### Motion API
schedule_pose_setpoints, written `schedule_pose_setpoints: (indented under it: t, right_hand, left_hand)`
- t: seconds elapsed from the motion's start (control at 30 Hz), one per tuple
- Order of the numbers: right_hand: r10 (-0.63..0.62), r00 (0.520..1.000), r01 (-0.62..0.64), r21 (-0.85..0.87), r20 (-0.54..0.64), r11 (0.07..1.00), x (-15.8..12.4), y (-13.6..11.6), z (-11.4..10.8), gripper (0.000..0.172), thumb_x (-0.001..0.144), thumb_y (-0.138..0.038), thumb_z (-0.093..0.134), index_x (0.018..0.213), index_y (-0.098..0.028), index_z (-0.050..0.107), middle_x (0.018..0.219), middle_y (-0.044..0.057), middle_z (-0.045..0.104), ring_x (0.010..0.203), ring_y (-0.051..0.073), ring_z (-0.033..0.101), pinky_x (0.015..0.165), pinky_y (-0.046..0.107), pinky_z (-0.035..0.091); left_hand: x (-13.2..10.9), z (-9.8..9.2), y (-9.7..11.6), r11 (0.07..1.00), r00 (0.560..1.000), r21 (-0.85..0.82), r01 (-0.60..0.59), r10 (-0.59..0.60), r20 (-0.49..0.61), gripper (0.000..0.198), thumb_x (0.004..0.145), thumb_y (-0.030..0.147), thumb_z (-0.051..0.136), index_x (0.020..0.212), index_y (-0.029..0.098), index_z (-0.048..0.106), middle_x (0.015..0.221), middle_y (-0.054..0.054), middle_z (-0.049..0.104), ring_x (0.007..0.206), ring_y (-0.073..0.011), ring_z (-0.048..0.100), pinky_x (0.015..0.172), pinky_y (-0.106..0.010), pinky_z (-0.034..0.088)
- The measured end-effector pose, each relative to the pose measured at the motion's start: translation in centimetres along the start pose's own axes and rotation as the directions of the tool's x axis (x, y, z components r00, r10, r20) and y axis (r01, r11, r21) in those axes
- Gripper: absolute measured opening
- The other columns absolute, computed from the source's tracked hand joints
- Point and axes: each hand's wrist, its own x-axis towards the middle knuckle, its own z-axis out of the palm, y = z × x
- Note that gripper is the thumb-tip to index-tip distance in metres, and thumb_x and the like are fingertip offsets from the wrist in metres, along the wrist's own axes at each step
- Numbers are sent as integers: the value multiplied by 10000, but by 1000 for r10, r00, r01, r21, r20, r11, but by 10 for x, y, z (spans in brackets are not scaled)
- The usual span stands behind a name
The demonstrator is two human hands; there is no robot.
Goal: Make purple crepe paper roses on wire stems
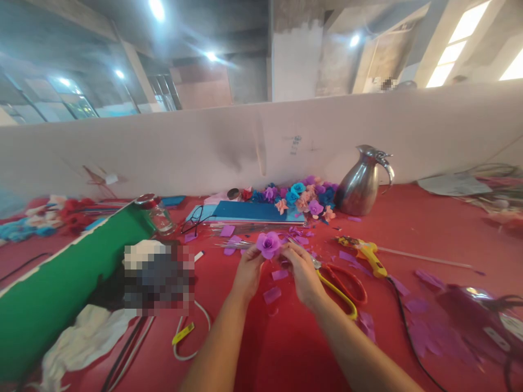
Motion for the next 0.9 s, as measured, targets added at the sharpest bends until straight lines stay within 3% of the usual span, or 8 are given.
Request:
schedule_pose_setpoints:
  t: [0.43,0.9]
  right_hand:
    - [-12,1000,11,-84,-20,996,-1,-2,1,164,658,-344,605,592,-200,564,571,-31,526,575,118,448,555,224,338]
    - [-15,999,11,-109,-33,994,-1,1,-2,189,639,-358,646,572,-200,567,565,-32,534,553,121,439,551,246,329]
  left_hand:
    - [-4,2,2,999,1000,42,14,-15,24,132,622,220,767,741,171,735,733,-20,690,731,-159,577,807,-307,423]
    - [-8,5,5,998,998,69,-11,7,56,197,645,308,766,783,169,749,762,-34,696,800,-191,597,839,-323,415]
